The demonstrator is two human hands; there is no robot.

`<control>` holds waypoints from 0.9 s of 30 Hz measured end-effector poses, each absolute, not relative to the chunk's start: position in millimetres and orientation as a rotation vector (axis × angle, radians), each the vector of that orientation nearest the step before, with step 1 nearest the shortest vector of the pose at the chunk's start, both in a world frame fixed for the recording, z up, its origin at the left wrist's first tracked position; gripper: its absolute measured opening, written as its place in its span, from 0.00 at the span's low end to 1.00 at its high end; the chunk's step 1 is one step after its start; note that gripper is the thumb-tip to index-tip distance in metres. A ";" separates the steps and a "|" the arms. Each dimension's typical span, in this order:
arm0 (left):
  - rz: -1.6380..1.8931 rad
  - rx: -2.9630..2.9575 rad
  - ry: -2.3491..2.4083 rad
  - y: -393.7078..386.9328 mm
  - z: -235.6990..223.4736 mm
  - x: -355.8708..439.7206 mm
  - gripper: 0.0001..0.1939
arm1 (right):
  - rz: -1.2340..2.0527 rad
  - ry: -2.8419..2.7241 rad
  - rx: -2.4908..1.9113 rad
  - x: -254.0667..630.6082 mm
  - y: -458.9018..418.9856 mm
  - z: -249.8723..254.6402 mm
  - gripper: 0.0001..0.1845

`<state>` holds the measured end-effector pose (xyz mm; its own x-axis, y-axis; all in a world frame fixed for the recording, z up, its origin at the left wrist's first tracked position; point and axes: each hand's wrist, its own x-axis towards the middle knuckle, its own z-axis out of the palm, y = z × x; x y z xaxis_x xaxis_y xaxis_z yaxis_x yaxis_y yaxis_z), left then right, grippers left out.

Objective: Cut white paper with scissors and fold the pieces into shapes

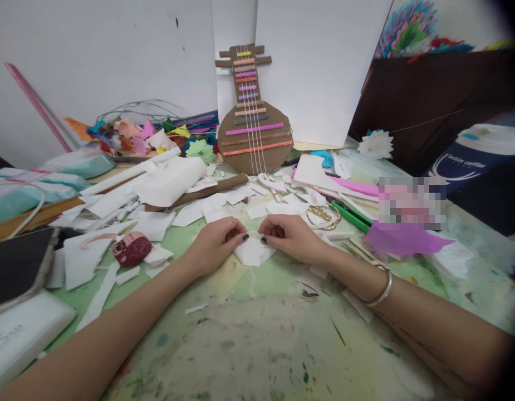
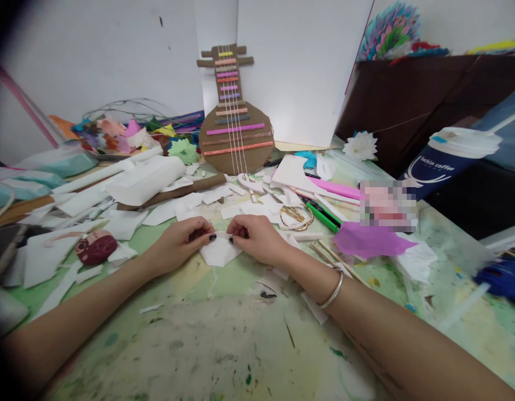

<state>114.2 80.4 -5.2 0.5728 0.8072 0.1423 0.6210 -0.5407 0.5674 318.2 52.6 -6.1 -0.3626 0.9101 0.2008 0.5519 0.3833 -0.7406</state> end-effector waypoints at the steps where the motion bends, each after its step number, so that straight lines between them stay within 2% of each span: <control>1: 0.544 2.351 1.157 80.0 -5.5 115.0 0.07 | 0.758 -2.052 -1.257 318.2 52.7 -5.6 0.08; 8: 0.559 2.397 1.230 76.6 -6.8 119.4 0.06 | 0.704 -2.088 -1.252 317.5 53.1 -6.1 0.08; 27: 0.696 2.270 1.044 82.7 -4.7 109.7 0.08 | 0.601 -2.132 -1.203 319.5 52.4 -6.5 0.10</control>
<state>109.7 82.7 -4.7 0.5662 0.7928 0.2255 0.5130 -0.5531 0.6564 319.5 52.4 -6.5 -0.4007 0.8706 0.2856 0.5932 0.4841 -0.6433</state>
